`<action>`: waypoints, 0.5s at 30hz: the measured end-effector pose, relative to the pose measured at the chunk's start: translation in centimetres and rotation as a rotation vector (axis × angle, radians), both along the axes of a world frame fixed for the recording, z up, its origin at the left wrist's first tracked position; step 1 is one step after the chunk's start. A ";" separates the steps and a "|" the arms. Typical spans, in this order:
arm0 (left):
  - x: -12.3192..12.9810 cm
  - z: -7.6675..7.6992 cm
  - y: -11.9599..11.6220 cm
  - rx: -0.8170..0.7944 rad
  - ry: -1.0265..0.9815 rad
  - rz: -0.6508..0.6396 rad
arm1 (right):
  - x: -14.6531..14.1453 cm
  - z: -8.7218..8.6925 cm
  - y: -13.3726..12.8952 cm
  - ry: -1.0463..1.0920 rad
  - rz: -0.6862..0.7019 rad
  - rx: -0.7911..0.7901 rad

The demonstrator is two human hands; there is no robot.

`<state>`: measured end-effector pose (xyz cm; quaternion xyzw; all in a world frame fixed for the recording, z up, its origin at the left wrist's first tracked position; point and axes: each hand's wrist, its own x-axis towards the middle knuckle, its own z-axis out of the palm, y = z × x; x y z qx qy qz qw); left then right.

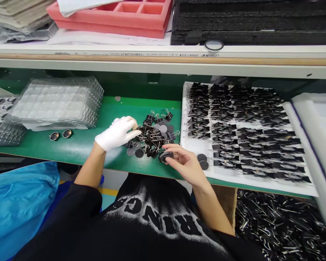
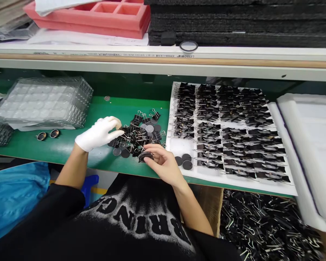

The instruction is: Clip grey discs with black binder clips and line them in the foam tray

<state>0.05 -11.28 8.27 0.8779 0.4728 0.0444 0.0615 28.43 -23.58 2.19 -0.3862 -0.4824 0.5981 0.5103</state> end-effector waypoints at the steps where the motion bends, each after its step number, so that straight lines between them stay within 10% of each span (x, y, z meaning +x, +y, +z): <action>1: 0.1 1.0 0.1 -0.025 0.046 -0.010 | 0.1 0.7 0.3 -0.080 0.029 0.060; 8: 2.8 7.2 1.7 -0.172 0.159 -0.213 | -1.2 4.1 4.8 -0.198 0.239 0.130; 12: 4.4 7.8 2.0 -0.276 0.024 -0.351 | -1.6 3.8 6.5 -0.005 0.335 -0.049; 15: 5.3 6.5 1.0 -0.221 -0.258 -0.219 | -1.4 3.2 6.2 0.155 0.283 -0.085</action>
